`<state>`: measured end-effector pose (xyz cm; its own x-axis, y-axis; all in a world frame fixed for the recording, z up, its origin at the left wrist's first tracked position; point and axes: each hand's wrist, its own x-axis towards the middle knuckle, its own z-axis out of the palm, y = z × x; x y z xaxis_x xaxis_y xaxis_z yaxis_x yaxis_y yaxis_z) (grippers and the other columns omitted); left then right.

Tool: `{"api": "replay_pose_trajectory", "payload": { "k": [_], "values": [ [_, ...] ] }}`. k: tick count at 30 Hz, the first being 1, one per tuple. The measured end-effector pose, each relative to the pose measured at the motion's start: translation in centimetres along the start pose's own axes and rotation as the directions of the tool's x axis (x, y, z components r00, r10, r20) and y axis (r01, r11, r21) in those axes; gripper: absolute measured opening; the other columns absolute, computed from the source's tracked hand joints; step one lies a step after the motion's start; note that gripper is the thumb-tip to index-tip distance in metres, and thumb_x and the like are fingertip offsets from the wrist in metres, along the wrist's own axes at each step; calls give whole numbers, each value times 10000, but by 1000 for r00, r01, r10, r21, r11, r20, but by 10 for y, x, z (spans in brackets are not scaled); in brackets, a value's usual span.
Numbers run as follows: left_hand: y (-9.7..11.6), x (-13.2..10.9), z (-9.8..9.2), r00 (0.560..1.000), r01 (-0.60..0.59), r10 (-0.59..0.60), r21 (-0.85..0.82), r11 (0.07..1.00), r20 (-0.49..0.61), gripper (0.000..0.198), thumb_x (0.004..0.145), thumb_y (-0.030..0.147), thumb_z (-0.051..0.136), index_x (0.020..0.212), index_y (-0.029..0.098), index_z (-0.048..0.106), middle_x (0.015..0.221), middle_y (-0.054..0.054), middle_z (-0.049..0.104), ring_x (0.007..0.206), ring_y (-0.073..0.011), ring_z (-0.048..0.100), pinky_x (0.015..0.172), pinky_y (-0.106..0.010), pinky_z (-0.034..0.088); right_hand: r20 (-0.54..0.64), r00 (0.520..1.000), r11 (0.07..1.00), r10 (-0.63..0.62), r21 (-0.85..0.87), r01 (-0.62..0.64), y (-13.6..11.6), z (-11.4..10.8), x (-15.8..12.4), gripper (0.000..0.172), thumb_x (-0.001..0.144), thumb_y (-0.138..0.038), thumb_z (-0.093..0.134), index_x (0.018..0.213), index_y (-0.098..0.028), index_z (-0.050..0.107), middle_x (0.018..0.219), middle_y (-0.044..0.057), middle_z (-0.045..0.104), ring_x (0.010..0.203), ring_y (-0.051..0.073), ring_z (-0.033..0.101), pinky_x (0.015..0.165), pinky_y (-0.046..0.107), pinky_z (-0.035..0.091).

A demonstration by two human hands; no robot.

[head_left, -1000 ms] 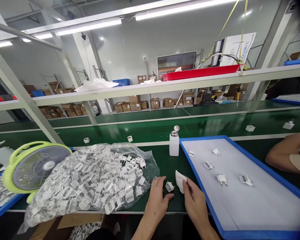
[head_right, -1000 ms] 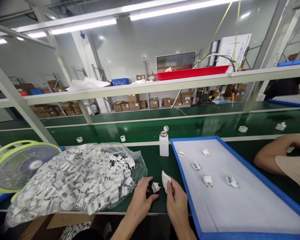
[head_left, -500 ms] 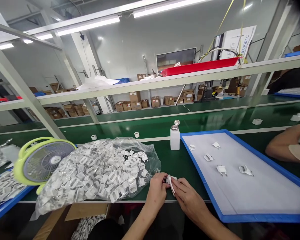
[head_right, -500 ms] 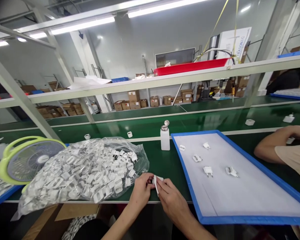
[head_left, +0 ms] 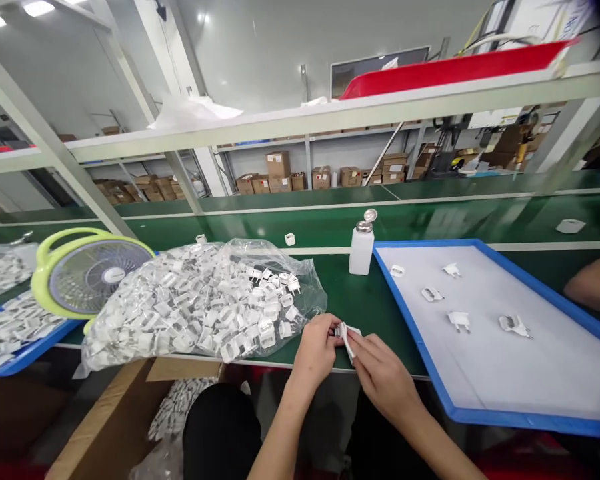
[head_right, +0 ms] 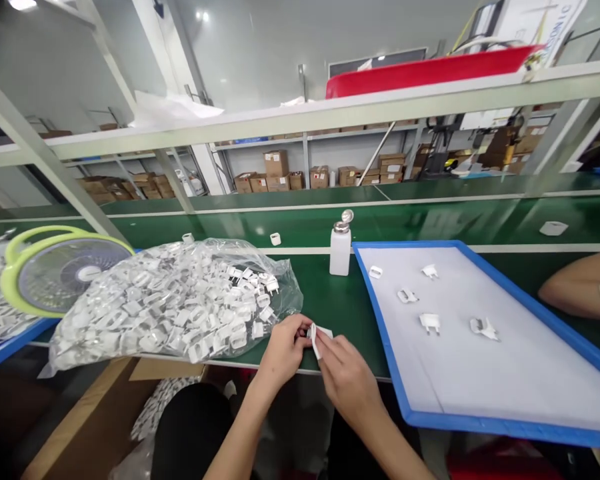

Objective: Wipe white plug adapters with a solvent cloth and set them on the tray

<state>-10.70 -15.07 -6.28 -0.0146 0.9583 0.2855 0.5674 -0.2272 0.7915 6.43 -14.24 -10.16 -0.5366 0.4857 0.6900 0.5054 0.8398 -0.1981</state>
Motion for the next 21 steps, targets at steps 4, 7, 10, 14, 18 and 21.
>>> {"api": "replay_pose_trajectory", "payload": {
  "k": [4, 7, 10, 14, 18, 21],
  "values": [
    [-3, -2, 3, 1000, 3, -3, 2, 1000, 7, 358, 725, -55, 517, 932, 208, 644, 916, -7, 653, 873, -170, 590, 800, -273, 474, 64, 982, 976, 179, 117, -185, -1, 1, 3, 399, 1000, -152, 442, 1378, -168, 570, 1311, 120, 657, 1055, 234, 611, 913, 421, 560],
    [-4, -2, 1, 1000, 1, -1, 18, 1000, 11, 353, 715, -61, 526, 917, 207, 637, 887, 0, 635, 853, -170, 576, 782, -269, 465, 125, 962, 949, 244, 173, -263, -1, -2, 13, 357, 1019, -208, 424, 1321, -194, 615, 1251, 101, 686, 1036, 235, 615, 893, 409, 558],
    [-2, -1, -1, 1000, -5, 5, 23, 1000, 12, 333, 697, -62, 538, 876, 205, 626, 843, 12, 616, 814, -162, 565, 758, -261, 454, 179, 952, 934, 249, 217, -285, 1, -8, 27, 333, 1034, -224, 394, 1209, -238, 676, 1173, 65, 716, 952, 207, 632, 840, 361, 559],
    [-2, 0, -1, 1000, -1, 1, 10, 1000, -11, 329, 664, -69, 539, 840, 199, 609, 825, 17, 604, 794, -156, 560, 740, -252, 447, 189, 949, 932, 252, 215, -291, 4, -7, 38, 344, 1033, -196, 366, 1030, -215, 709, 1033, 69, 736, 840, 204, 630, 759, 357, 553],
    [-4, 0, 1, 999, 16, -16, 7, 1000, -34, 300, 648, -60, 536, 794, 197, 589, 802, 14, 591, 796, -163, 553, 728, -257, 423, 178, 961, 951, 210, 191, -244, 3, -1, 34, 347, 1009, -151, 371, 1115, -169, 700, 1131, 121, 724, 913, 248, 627, 804, 421, 562],
    [-5, 1, 0, 999, 35, -34, 6, 999, -27, 288, 634, -48, 525, 778, 195, 578, 796, 5, 592, 795, -168, 548, 718, -260, 405, 159, 976, 965, 148, 193, -178, 0, 2, 25, 398, 990, -106, 357, 1247, -130, 661, 1213, 146, 701, 976, 261, 622, 863, 444, 571]
  ]
}}
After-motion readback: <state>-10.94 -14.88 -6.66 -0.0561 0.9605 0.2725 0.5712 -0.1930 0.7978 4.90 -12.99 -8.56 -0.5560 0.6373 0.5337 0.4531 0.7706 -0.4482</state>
